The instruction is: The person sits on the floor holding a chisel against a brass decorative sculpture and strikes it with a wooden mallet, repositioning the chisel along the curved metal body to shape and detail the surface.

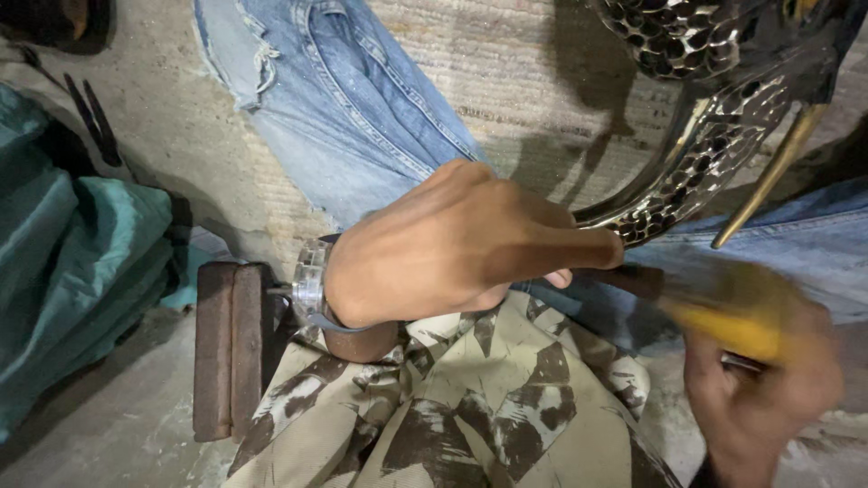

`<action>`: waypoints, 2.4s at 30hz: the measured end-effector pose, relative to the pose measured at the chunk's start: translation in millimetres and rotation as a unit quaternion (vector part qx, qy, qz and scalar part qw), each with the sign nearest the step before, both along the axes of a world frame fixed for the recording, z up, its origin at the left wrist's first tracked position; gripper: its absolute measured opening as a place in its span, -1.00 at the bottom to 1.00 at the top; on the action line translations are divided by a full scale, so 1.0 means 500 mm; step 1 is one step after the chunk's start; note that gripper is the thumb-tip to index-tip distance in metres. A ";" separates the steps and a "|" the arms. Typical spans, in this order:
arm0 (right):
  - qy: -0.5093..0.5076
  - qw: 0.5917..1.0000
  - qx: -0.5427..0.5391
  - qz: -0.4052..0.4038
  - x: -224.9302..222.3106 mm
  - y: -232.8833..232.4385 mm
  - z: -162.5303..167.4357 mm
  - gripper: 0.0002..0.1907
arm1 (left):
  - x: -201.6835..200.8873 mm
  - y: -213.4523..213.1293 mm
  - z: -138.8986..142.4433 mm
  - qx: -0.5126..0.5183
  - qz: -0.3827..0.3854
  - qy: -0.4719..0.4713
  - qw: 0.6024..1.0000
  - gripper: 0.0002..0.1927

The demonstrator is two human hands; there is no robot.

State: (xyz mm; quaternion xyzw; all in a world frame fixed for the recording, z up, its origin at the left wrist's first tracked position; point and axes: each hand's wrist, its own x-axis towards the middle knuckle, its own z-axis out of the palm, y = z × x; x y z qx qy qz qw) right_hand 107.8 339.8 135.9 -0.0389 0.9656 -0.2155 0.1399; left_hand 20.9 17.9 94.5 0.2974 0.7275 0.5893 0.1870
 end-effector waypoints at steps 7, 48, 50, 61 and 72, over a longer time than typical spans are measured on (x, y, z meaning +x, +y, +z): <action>-0.031 0.997 -0.057 -0.043 -0.020 -0.032 0.008 -0.39 | 0.002 -0.001 -0.002 -0.001 0.004 0.005 1.000 -0.45; 0.007 0.775 -0.538 -0.332 -0.108 0.030 -0.149 -0.53 | 0.048 0.217 0.008 0.256 0.354 -0.215 0.874 -0.54; -0.003 0.766 -0.543 -0.345 -0.113 0.027 -0.149 -0.53 | 0.042 0.208 0.007 0.256 0.335 -0.182 0.889 -0.55; -0.002 0.804 -0.478 -0.353 -0.075 0.051 -0.115 -0.43 | -0.022 0.080 0.028 0.077 0.053 -0.184 0.979 -0.56; -0.060 0.888 -0.366 -0.272 -0.027 0.083 -0.041 -0.32 | -0.008 0.107 -0.037 0.078 -0.067 -0.101 0.990 -0.53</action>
